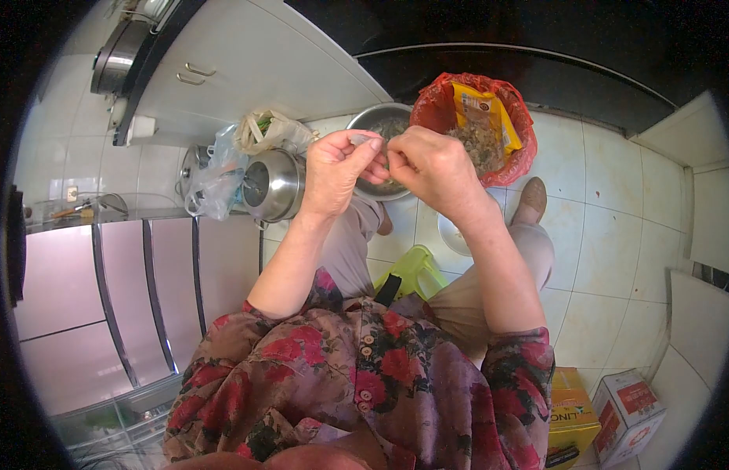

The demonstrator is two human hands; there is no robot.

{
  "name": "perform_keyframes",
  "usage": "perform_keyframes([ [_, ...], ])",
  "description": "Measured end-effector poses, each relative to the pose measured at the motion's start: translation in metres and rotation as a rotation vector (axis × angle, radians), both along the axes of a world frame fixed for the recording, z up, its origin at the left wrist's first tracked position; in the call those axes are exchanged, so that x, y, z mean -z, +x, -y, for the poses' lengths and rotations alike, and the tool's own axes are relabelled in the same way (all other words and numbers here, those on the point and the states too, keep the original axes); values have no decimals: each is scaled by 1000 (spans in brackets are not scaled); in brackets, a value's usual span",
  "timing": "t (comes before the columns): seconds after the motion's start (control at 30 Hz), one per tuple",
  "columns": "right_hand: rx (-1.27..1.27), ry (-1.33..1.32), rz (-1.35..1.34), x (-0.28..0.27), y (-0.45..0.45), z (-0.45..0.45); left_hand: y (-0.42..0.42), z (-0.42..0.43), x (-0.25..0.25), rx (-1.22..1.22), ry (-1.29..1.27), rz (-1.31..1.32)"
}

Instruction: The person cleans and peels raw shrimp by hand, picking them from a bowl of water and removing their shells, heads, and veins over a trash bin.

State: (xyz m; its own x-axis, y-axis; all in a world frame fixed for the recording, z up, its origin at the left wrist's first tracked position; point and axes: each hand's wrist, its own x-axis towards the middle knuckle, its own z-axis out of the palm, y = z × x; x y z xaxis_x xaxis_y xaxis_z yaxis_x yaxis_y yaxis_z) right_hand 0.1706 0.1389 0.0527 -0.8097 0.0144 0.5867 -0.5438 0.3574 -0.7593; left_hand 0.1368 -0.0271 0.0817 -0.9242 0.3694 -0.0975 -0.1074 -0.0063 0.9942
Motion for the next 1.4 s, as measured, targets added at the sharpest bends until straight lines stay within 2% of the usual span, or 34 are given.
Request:
perform_keyframes([
  [0.33,31,-85,55,-2,-1,-1,3,-3,-5,-22,66,52],
  [0.83,151,-110,-78,2,-6,5,5,-1,-2,-30,191,22],
  [1.4,163,-138,-63,1,-6,3,6,-1,3,-56,208,-26],
])
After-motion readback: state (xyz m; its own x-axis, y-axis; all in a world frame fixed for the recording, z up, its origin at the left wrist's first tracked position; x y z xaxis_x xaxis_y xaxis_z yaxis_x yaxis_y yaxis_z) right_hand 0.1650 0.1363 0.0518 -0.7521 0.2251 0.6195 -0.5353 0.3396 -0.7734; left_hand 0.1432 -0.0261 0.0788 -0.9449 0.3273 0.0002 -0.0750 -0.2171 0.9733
